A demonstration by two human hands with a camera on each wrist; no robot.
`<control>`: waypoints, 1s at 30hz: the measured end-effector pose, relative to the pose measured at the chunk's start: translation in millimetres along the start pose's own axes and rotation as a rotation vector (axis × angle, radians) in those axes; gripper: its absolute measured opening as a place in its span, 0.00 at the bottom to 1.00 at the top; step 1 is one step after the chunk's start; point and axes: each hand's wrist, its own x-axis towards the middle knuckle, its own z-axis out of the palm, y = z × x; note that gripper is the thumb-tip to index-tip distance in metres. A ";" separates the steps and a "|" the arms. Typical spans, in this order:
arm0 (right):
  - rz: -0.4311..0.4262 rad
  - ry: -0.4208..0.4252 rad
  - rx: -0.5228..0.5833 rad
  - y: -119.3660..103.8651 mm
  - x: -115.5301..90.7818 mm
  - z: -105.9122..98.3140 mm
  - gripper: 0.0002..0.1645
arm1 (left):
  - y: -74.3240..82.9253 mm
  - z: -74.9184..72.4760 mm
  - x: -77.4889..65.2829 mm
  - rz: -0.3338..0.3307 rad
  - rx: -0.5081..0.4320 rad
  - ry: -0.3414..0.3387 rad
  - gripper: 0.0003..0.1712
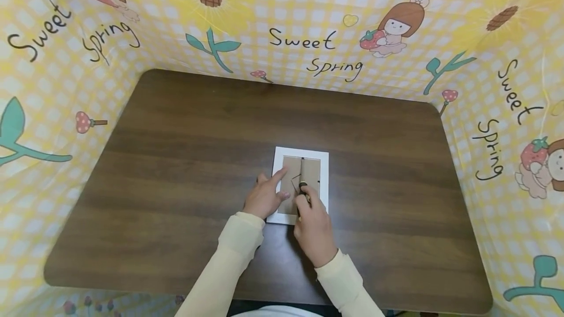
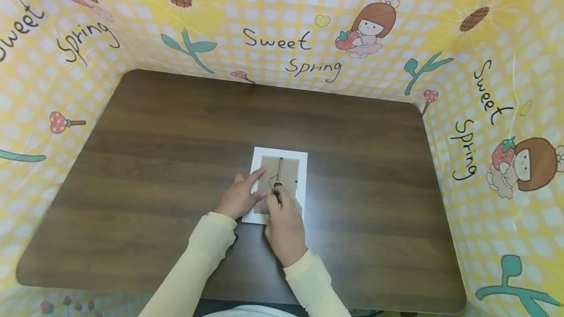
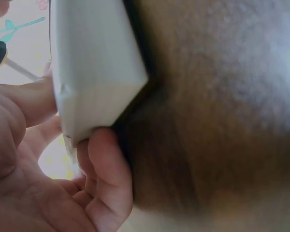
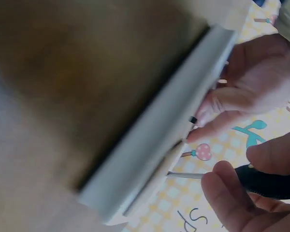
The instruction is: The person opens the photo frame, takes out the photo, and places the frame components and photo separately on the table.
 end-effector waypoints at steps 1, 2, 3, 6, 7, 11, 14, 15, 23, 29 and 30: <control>0.002 0.002 -0.004 -0.8 2.9 -1.3 0.21 | 0.0 -0.3 0.0 0.000 -0.003 0.002 0.41; 0.003 -0.009 0.005 -1.8 6.4 -3.0 0.20 | 0.0 -0.7 -0.2 -0.001 0.000 0.005 0.41; 0.001 -0.020 0.012 -2.3 9.9 -4.4 0.21 | -0.1 -0.9 -0.4 -0.003 0.006 0.006 0.41; 0.023 -0.057 0.068 -3.3 23.9 -12.5 0.21 | 0.1 -1.6 -1.7 -0.001 0.017 0.004 0.40; 0.042 -0.067 0.093 -3.0 29.6 -16.7 0.22 | 0.1 -1.8 -2.1 0.002 0.018 0.004 0.40; 0.131 -0.118 0.182 2.4 54.6 -38.3 0.22 | -0.2 -1.5 -1.8 0.008 0.020 0.008 0.41; 0.165 -0.161 0.207 10.2 69.7 -53.1 0.20 | -0.1 -0.6 0.1 0.000 0.023 -0.002 0.42; 0.175 -0.179 0.216 12.2 73.9 -57.7 0.19 | 0.1 -0.5 0.7 -0.003 0.024 -0.005 0.42; 0.289 -0.279 0.271 24.2 97.7 -73.9 0.21 | 0.1 -0.8 2.7 -0.024 0.019 -0.016 0.43; 0.354 -0.295 0.346 30.9 111.5 -77.1 0.22 | 0.4 -1.5 1.0 -0.032 0.015 -0.017 0.43; 0.361 -0.291 0.354 32.0 113.5 -77.5 0.22 | 0.4 -1.4 1.1 -0.032 0.019 -0.015 0.43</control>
